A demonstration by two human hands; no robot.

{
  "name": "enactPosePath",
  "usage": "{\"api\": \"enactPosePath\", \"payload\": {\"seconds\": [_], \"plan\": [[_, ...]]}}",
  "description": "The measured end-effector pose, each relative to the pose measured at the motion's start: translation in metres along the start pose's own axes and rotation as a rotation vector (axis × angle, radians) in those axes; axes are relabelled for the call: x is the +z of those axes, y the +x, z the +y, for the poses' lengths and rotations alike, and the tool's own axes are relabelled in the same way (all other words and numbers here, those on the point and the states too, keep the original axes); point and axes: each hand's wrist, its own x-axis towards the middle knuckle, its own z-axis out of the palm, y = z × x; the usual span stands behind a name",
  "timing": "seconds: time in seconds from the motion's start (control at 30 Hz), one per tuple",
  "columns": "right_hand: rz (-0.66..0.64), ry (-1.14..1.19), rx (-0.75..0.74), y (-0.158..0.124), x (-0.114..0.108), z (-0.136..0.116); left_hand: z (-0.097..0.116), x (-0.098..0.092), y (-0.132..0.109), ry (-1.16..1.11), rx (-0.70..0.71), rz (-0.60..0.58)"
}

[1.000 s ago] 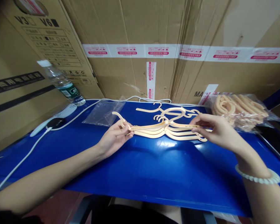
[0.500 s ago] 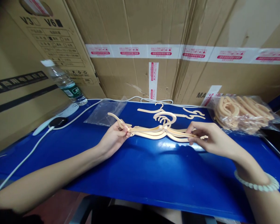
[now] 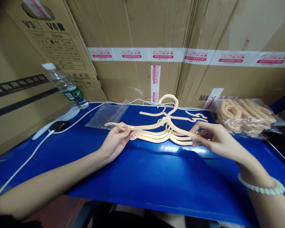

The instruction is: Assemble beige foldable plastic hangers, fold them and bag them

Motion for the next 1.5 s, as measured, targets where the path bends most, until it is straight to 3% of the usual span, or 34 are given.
{"api": "enactPosePath", "payload": {"seconds": [0.1,0.2,0.3,0.4,0.5,0.7,0.87,1.0,1.23,1.5], "plan": [[-0.071,0.085,0.02,-0.001,-0.003,-0.001,-0.003,0.0,-0.002,0.023,-0.012,0.02],[0.012,0.111,-0.002,-0.003,-0.006,-0.003,-0.007,0.001,-0.013,0.269,0.039,-0.092],[0.06,0.127,-0.018,-0.006,-0.011,-0.005,-0.01,0.0,-0.032,0.696,0.32,-0.435],[-0.009,0.124,-0.003,-0.007,-0.014,-0.005,-0.011,-0.002,-0.048,1.025,0.677,-0.798],[-0.132,0.073,0.041,-0.006,-0.013,-0.003,-0.013,-0.004,-0.054,1.288,0.874,-0.955],[-0.331,-0.069,0.026,-0.001,-0.005,0.006,-0.015,-0.002,-0.052,1.601,0.943,-1.022],[-0.292,-0.359,-0.037,0.004,-0.002,0.018,-0.015,-0.002,-0.05,1.67,0.911,-1.018],[-0.314,-0.433,-0.088,0.006,-0.001,0.029,-0.017,-0.005,-0.047,1.677,0.882,-1.012],[-0.291,-0.52,0.043,0.006,-0.001,0.028,-0.016,-0.007,-0.048,1.705,0.89,-0.962],[-0.233,-0.557,0.108,0.009,-0.002,0.026,-0.015,-0.007,-0.037,1.677,0.781,-1.024]]}}
